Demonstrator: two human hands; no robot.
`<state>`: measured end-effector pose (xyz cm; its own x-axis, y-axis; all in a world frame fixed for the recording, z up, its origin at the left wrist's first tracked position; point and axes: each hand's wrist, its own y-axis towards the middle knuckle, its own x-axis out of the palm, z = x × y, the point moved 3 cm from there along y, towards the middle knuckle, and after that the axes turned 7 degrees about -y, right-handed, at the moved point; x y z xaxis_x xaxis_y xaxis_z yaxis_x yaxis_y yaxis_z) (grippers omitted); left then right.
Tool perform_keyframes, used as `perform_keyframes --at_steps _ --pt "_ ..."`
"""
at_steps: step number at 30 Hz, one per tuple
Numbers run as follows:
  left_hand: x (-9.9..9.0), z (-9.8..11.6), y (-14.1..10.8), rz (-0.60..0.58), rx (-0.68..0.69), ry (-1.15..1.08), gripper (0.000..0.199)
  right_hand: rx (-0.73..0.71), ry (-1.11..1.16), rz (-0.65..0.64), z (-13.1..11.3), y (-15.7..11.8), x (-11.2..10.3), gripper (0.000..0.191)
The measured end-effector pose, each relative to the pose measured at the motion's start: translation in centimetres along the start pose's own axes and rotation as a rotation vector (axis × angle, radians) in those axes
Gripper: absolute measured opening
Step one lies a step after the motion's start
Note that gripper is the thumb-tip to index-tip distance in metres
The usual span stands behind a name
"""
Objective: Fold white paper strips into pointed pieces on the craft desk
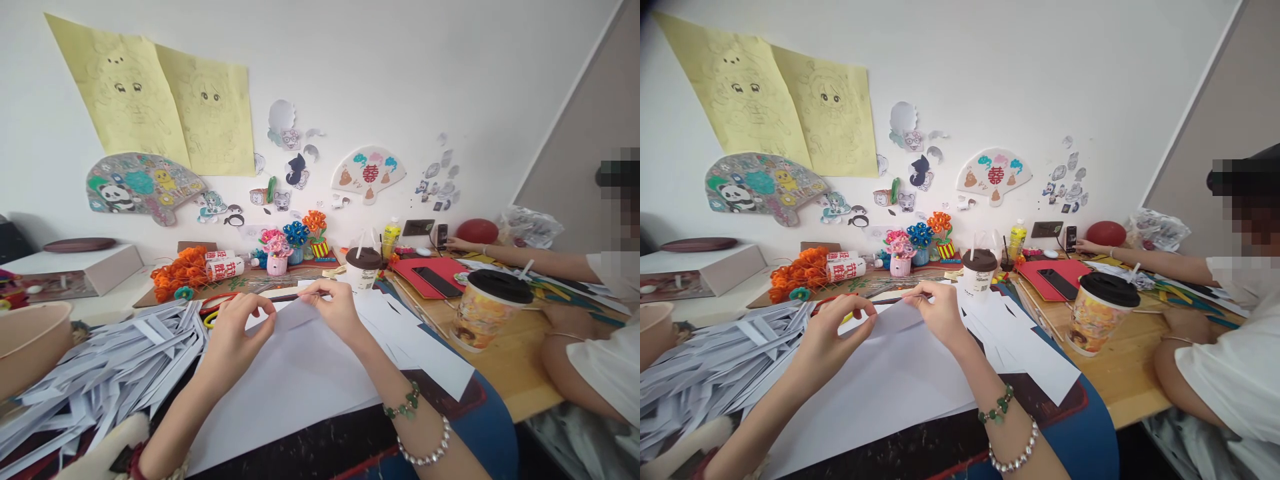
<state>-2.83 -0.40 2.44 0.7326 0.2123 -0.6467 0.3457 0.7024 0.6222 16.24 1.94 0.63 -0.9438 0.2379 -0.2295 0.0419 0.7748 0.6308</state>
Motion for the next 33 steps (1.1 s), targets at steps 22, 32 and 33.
perform_keyframes --at_steps 22,32,33 --pt "-2.6 -2.7 0.5 0.120 -0.070 0.007 0.018 0.144 0.095 0.456 4.2 1.4 -4.7 0.020" --pt "-4.2 -2.4 0.2 0.403 -0.134 0.096 0.016 0.121 0.096 0.343 3.3 1.4 -3.5 0.021" --pt "-4.0 -2.1 0.2 0.410 -0.105 0.128 0.016 0.110 0.099 0.294 3.0 1.3 -2.9 0.020"
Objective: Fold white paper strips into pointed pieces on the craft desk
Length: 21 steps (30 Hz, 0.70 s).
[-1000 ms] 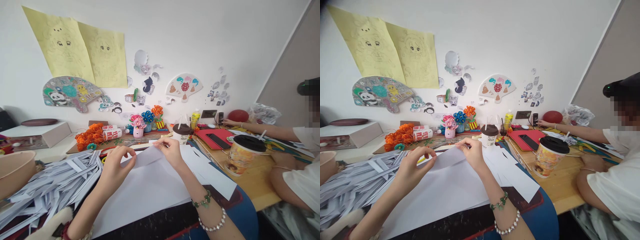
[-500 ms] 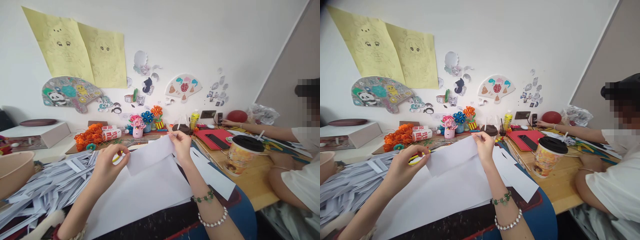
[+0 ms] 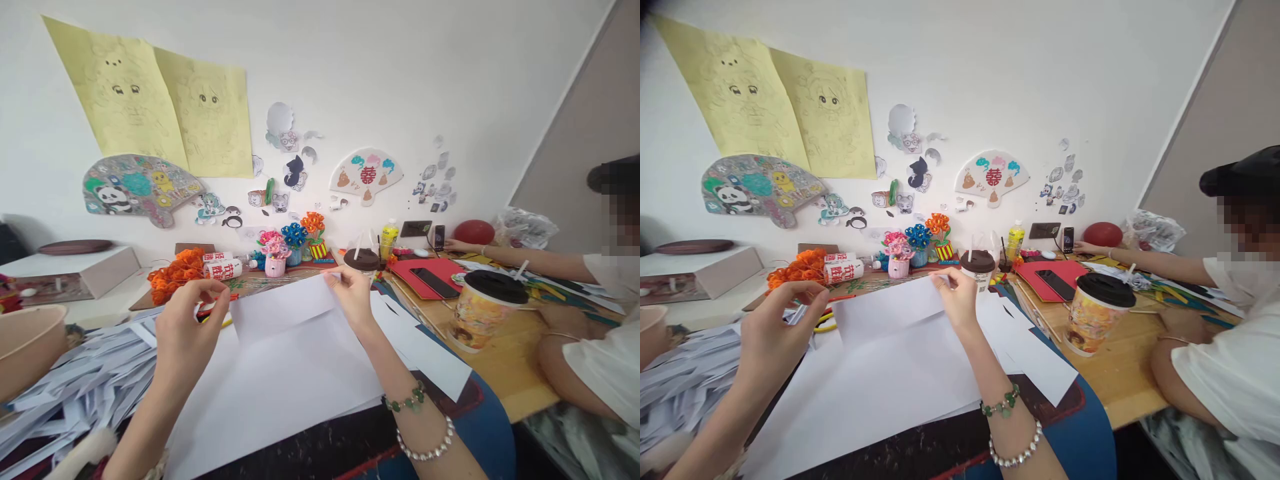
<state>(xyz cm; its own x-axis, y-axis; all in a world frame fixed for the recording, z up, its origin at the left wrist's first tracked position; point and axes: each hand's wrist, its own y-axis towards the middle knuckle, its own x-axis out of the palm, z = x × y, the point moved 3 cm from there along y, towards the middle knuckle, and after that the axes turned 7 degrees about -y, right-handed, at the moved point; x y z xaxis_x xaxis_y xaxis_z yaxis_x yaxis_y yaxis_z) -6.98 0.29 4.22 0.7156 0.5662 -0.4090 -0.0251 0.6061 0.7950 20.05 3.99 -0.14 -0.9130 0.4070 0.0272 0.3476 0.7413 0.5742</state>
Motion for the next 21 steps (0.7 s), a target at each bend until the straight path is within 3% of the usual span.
perform_keyframes --at_steps 6,12,17,21 --pt "2.3 1.2 -1.2 -0.228 0.273 0.167 0.023 -0.035 0.022 -0.291 -1.0 -1.6 2.4 0.014" --pt "3.3 1.2 -2.0 -0.297 0.375 0.243 0.023 -0.055 -0.006 -0.387 -1.4 -1.8 2.5 0.011" --pt "3.4 1.8 -2.1 -0.254 0.482 0.304 0.023 -0.495 -0.418 -0.268 -2.8 -2.6 2.6 0.019" --pt "3.7 2.3 -2.6 -0.283 0.550 0.309 0.020 -0.718 -0.558 -0.313 -3.8 -4.0 3.6 0.012"
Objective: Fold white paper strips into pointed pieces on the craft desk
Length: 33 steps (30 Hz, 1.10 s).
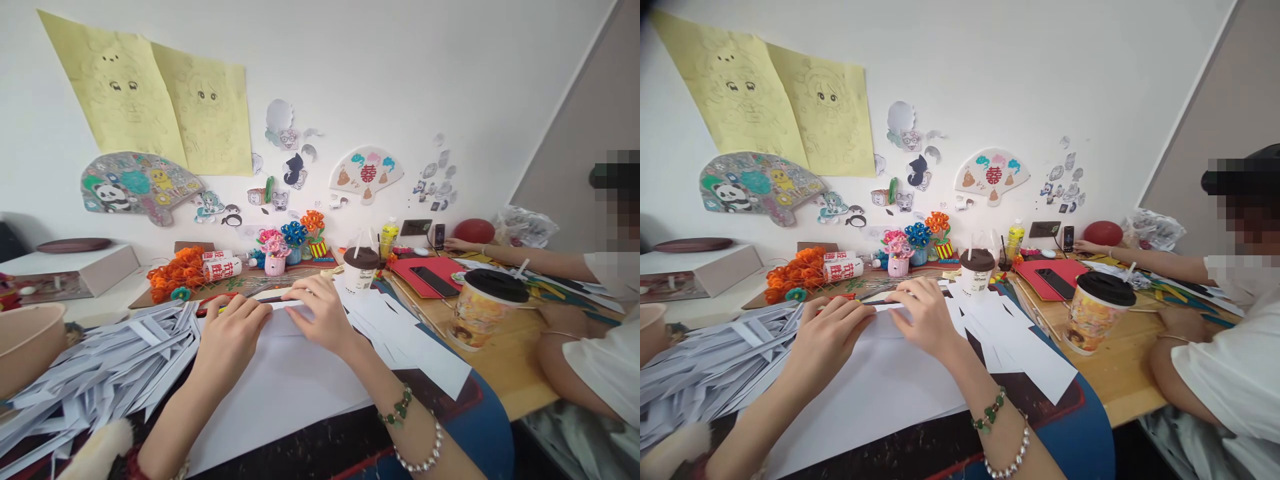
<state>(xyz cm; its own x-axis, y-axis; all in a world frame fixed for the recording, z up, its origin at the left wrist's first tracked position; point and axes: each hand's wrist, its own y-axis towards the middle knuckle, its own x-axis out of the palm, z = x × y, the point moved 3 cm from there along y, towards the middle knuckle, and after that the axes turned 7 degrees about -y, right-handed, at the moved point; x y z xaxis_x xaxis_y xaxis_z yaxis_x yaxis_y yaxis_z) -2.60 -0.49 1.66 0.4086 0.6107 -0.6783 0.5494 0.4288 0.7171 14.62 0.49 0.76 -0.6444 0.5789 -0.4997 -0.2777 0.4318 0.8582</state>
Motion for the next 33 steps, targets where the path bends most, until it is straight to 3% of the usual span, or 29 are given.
perform_keyframes --at_steps 4,20,33 --pt "0.3 0.3 -0.2 -0.030 0.022 -0.017 0.018 -0.080 -0.012 -0.040 -1.0 -0.1 0.6 0.011" --pt "0.3 0.2 -0.1 -0.035 0.030 -0.039 0.023 -0.094 0.037 -0.021 -1.4 0.1 0.2 0.013" --pt "0.0 0.4 0.0 -0.036 0.077 -0.055 0.022 0.043 0.200 -0.124 -1.3 0.2 0.3 0.006"
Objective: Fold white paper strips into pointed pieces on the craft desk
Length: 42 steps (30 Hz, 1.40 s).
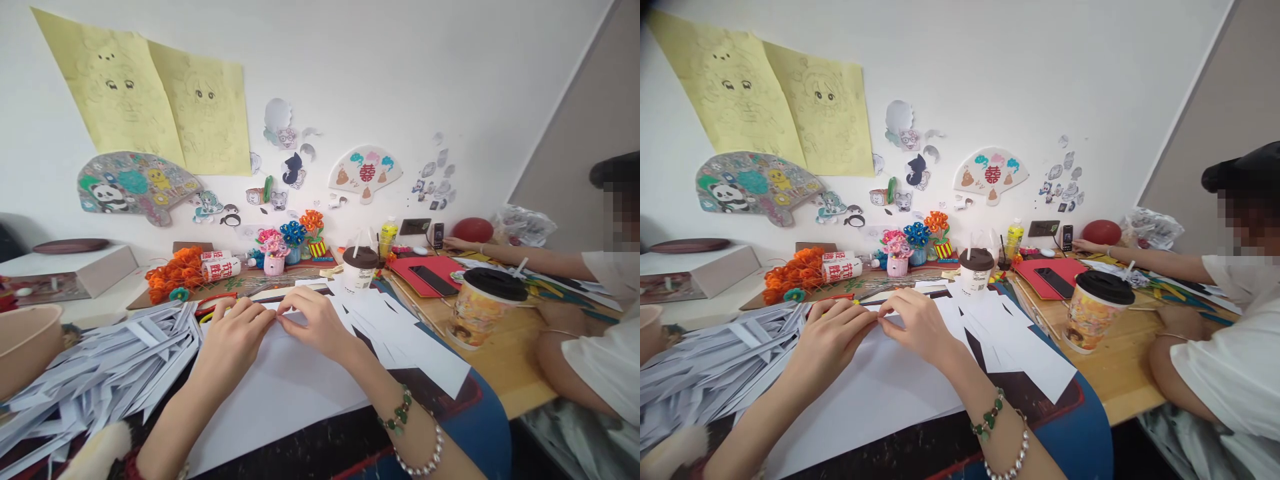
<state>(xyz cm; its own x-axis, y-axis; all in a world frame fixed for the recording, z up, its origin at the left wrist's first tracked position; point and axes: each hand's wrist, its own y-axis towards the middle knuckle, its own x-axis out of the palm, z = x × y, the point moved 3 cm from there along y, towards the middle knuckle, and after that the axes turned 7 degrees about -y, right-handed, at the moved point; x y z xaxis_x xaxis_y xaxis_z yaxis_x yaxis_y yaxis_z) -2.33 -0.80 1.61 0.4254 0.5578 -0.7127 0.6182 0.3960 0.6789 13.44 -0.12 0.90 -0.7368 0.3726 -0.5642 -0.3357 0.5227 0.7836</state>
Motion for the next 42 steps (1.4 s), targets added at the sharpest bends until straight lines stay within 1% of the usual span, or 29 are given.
perform_keyframes --at_steps 6,9,15,22,29,34,38,42 --pt "0.1 -0.2 -0.1 -0.028 -0.013 -0.004 0.020 0.028 0.025 -0.033 0.0 0.0 0.0 0.007" --pt "0.0 -0.2 -0.1 -0.022 -0.015 -0.002 0.021 0.040 0.040 -0.041 0.1 -0.1 0.1 0.009" --pt "-0.5 -0.3 -0.1 0.025 0.009 0.005 0.026 0.018 0.046 -0.013 0.2 -0.1 0.2 0.009" --pt "-0.7 -0.7 0.0 0.052 -0.013 -0.004 0.026 0.013 0.020 0.009 0.2 0.0 0.1 0.009" --pt "-0.8 -1.4 -0.2 0.076 -0.022 0.025 0.025 0.042 0.037 -0.008 0.2 0.0 -0.4 0.009" --pt "-1.3 -1.9 -0.2 0.101 -0.038 0.048 0.021 0.059 0.033 -0.027 0.2 0.1 -0.7 0.009" --pt "-1.8 -2.1 -0.2 0.130 -0.047 0.067 0.023 0.072 0.006 -0.054 0.4 0.1 -0.6 0.008" --pt "-2.1 -3.0 -0.5 0.156 -0.104 0.090 0.022 0.094 -0.021 -0.063 1.0 0.0 -0.8 0.008"
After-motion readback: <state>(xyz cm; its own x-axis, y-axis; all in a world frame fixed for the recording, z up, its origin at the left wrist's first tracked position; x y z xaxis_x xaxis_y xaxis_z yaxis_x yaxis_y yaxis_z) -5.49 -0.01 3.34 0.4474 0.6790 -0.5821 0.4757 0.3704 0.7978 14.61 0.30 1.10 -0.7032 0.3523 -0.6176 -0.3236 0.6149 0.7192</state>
